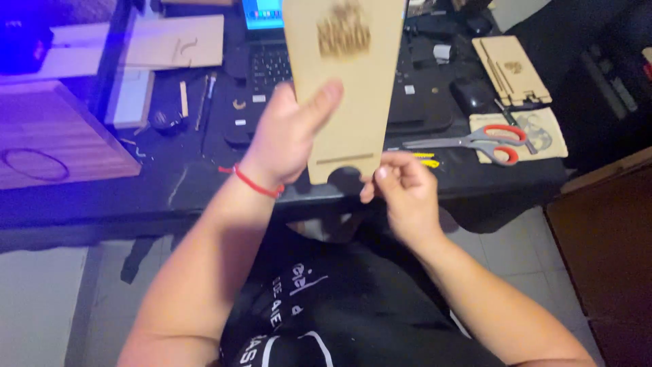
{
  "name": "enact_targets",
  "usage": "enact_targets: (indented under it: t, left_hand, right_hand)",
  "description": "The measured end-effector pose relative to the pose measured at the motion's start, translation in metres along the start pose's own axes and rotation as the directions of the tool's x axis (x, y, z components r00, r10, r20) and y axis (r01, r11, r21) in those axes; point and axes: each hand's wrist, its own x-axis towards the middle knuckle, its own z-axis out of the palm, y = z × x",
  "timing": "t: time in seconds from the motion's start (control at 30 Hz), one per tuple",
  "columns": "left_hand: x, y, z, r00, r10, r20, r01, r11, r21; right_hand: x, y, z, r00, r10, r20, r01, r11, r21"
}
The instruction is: Sanding the edges of laser-cut wooden pieces and assembling them into a stand.
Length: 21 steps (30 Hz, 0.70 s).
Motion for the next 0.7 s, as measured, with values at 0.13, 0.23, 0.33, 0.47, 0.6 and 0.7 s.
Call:
enact_targets:
  t: [0.13,0.23,0.33,0.47,0.6,0.7]
  left_hand:
    - [-0.007,-0.003,-0.007,0.995,-0.041,0.094,0.022,0.981,0.191]
    - [-0.011,-0.013,-0.016,0.989,-0.058,0.139,0.011,0.948,0.319]
    - [-0.016,-0.016,-0.019,0.973,0.03,0.231,-0.107,0.937,0.332]
    - [-0.016,-0.038,-0.035,0.968,0.13,0.214,-0.179,0.957,0.227]
    - [-0.009,-0.072,-0.055,0.97,0.233,0.065,-0.225,0.968,-0.108]
    - [-0.011,-0.063,-0.042,0.983,0.179,0.033,-0.153,0.912,-0.38]
  right_hand:
    - [-0.01,0.012,-0.002,0.998,0.063,-0.005,-0.063,0.997,-0.047]
    - [-0.013,0.017,-0.001,0.995,0.099,-0.021,-0.1,0.994,-0.053]
    - [-0.015,0.018,0.0,0.996,0.085,-0.019,-0.086,0.991,-0.098]
    - [-0.015,0.017,-0.001,0.996,0.014,-0.091,-0.029,0.985,-0.167]
    - [-0.018,-0.003,0.011,0.975,-0.189,-0.115,0.143,0.934,-0.328]
    - [-0.016,-0.017,0.011,0.897,-0.441,0.02,0.406,0.806,-0.431]
